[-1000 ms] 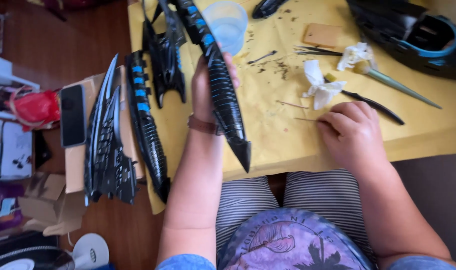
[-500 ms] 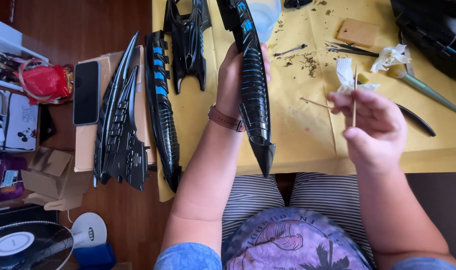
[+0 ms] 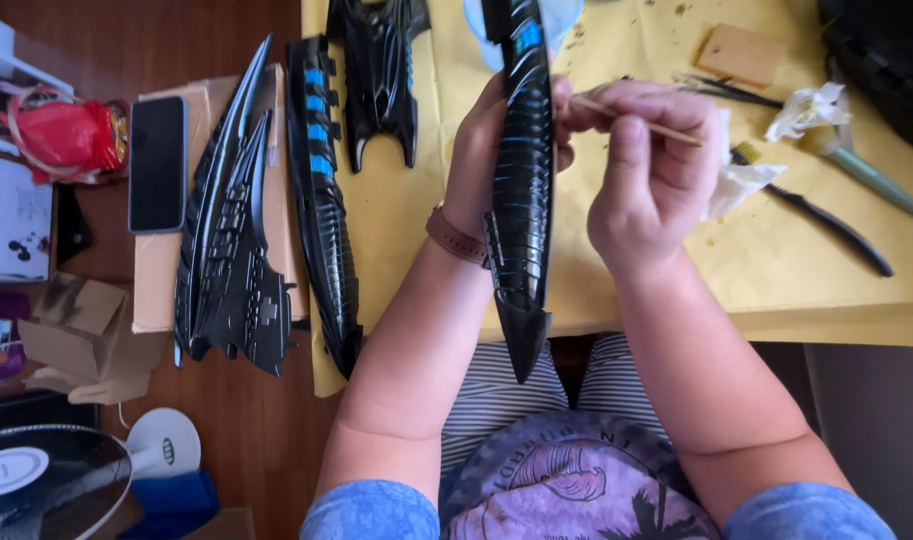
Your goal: Detailing and cleaning a plastic model component using a small wooden stick and a cloth.
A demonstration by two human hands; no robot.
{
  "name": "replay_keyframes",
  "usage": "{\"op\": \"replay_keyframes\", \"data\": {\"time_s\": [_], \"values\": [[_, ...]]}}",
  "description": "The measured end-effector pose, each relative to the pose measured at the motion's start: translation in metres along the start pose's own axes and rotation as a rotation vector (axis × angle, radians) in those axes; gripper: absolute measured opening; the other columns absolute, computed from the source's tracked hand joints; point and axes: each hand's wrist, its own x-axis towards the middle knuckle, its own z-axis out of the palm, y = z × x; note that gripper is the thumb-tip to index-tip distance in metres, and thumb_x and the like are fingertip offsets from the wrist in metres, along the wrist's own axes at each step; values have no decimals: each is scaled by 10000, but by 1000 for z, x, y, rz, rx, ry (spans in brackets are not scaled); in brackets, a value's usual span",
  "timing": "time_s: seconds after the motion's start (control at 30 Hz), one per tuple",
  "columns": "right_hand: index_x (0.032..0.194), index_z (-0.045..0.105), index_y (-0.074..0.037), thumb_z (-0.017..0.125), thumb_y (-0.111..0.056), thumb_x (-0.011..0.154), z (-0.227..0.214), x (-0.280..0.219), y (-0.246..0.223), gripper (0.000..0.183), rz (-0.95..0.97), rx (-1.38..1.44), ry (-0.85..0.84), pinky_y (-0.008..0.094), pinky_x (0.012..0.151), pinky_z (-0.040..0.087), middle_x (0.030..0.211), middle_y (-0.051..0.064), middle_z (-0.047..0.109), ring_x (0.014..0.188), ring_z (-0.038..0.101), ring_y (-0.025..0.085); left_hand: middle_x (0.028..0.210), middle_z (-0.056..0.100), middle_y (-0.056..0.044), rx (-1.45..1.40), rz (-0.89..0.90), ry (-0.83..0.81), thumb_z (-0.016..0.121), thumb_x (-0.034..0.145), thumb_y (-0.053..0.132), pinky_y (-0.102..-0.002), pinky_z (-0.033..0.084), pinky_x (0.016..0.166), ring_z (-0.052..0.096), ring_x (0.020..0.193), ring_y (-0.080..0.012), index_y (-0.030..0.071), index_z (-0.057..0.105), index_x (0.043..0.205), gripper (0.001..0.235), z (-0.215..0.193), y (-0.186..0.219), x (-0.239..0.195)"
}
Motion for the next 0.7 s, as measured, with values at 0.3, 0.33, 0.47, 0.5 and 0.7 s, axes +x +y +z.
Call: {"op": "replay_keyframes", "data": {"time_s": [0.3,0.33,0.47,0.5,0.7], "values": [[1132,463,44,468,91,1091,-9,-4,1,62,-28,-157,-130,498,996,623,1061,278,587,1024,672,394,870,693,-191,172,43,269,573,902,62,-348,521,525,611,606,-252,-51,642,1043,193,27,1,-3],[1102,459,43,473,125,1072,-9,-4,2,88,-47,-179,-117,500,995,623,1039,268,578,1001,672,383,942,722,-177,190,67,247,572,913,58,-346,540,528,626,616,-254,-60,633,1045,187,27,1,-2],[1102,405,34,425,66,1092,-8,-4,1,39,-47,-133,-127,509,921,641,1040,315,545,1017,662,424,696,635,-217,191,33,281,611,868,86,-341,519,509,614,560,-259,-50,684,981,192,32,5,-2],[1093,413,28,433,60,1090,-8,-3,1,38,-55,-137,-132,516,930,636,1028,301,545,1009,665,424,706,641,-208,224,45,289,598,863,85,-342,521,504,613,565,-252,-41,680,968,184,34,6,-3],[1063,434,42,421,113,1059,-9,-1,-2,72,-71,-213,-153,514,934,624,985,291,551,970,674,428,696,644,-182,313,29,341,629,840,99,-334,520,513,624,564,-243,-15,695,950,172,39,7,-2]]}}
